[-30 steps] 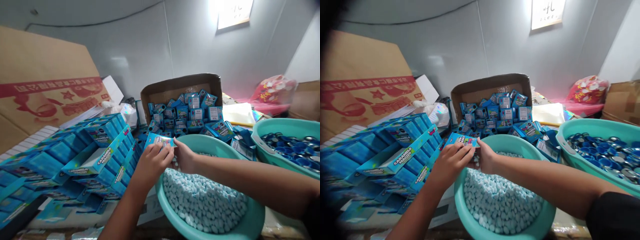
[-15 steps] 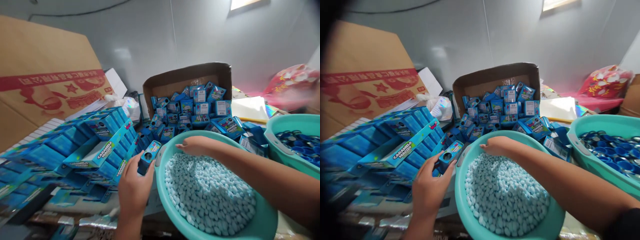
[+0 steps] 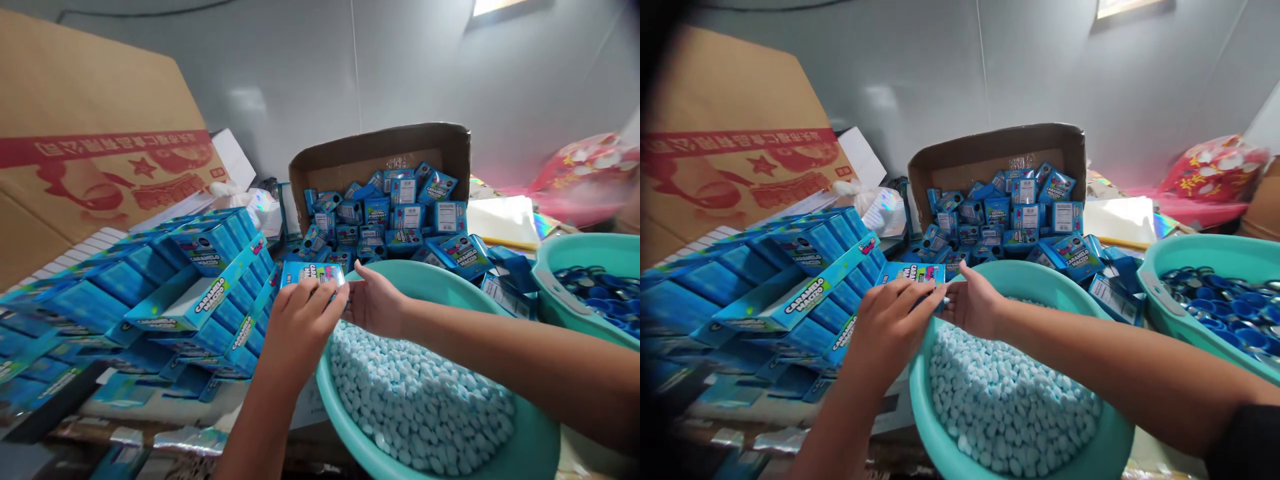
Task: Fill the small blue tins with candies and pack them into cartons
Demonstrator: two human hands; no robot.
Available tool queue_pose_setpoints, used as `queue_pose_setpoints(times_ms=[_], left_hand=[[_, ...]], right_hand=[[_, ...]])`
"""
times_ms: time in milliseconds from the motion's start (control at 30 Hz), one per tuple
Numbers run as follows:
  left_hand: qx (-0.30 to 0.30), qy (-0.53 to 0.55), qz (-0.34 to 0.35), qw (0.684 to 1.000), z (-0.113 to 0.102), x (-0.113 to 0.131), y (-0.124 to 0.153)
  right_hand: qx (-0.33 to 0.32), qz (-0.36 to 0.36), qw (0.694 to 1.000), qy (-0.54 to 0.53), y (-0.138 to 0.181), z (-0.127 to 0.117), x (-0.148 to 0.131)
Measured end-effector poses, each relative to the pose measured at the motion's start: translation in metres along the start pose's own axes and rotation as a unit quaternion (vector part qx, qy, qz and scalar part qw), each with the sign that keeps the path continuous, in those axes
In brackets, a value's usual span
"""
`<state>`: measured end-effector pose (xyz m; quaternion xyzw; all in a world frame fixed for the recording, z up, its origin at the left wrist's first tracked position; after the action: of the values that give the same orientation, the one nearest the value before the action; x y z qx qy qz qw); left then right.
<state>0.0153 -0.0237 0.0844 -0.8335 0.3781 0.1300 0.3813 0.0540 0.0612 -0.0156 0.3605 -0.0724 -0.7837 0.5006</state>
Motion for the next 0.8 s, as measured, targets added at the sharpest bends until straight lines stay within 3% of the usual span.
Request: queue_pose_setpoints(times_ms=[100, 133, 167, 200, 267, 300, 333, 367, 400, 467, 533, 567, 600, 667, 800], left_hand=[[0.031, -0.035, 0.062, 0.997, -0.003, 0.009, -0.003], [0.040, -0.041, 0.059, 0.997, -0.004, 0.010, 0.002], [0.047, -0.044, 0.041, 0.997, -0.004, 0.008, 0.008], [0.051, -0.043, 0.011, 0.998, -0.003, 0.005, 0.016], [0.066, -0.031, -0.076, 0.994, -0.003, -0.006, 0.038], [0.078, -0.025, -0.120, 0.989, -0.003, -0.011, 0.050], [0.092, -0.022, -0.157, 0.983, -0.004, -0.016, 0.060], [0.108, -0.020, -0.182, 0.977, -0.005, -0.018, 0.068], [0.119, -0.018, -0.195, 0.973, -0.006, -0.018, 0.072], [0.134, -0.017, -0.186, 0.973, -0.009, -0.014, 0.066], [0.126, -0.017, -0.142, 0.982, -0.010, -0.006, 0.044], [0.108, -0.021, -0.118, 0.987, -0.009, -0.002, 0.030], [0.082, -0.029, -0.090, 0.992, -0.007, 0.003, 0.015], [0.032, -0.044, -0.029, 0.998, -0.003, 0.011, -0.012], [0.033, -0.078, 0.059, 0.995, -0.007, 0.017, -0.033]], right_hand=[[0.039, -0.026, 0.997, 0.055, 0.002, -0.010, -0.017], [0.070, -0.045, 0.987, 0.134, 0.006, -0.013, -0.027], [0.114, -0.068, 0.959, 0.252, 0.011, -0.015, -0.038], [0.166, -0.089, 0.904, 0.384, 0.017, -0.017, -0.050], [0.256, -0.113, 0.757, 0.590, 0.028, -0.020, -0.066], [0.281, -0.113, 0.703, 0.644, 0.031, -0.021, -0.070], [0.291, -0.111, 0.674, 0.669, 0.032, -0.022, -0.071], [0.290, -0.104, 0.679, 0.667, 0.031, -0.024, -0.069], [0.276, -0.094, 0.709, 0.642, 0.029, -0.025, -0.065], [0.209, -0.062, 0.813, 0.540, 0.021, -0.021, -0.049], [0.080, -0.015, 0.930, 0.359, 0.013, -0.006, -0.025], [0.013, 0.007, 0.965, 0.262, 0.012, 0.004, -0.015], [-0.036, 0.022, 0.983, 0.181, 0.012, 0.012, -0.008], [-0.067, 0.030, 0.996, 0.060, 0.014, 0.017, -0.003], [0.039, -0.006, 0.999, -0.008, 0.010, -0.009, -0.016]])
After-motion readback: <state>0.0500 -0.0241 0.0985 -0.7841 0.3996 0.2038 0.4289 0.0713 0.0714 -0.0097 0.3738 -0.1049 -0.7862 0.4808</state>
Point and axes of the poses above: each hand's wrist, its own y-axis away from the middle knuckle, its own z-axis out of the palm, x = y × z, the point moved 9 cm from there along -y, towards the middle knuckle, and after that the axes turned 13 degrees about z, right-handed, at the moved point
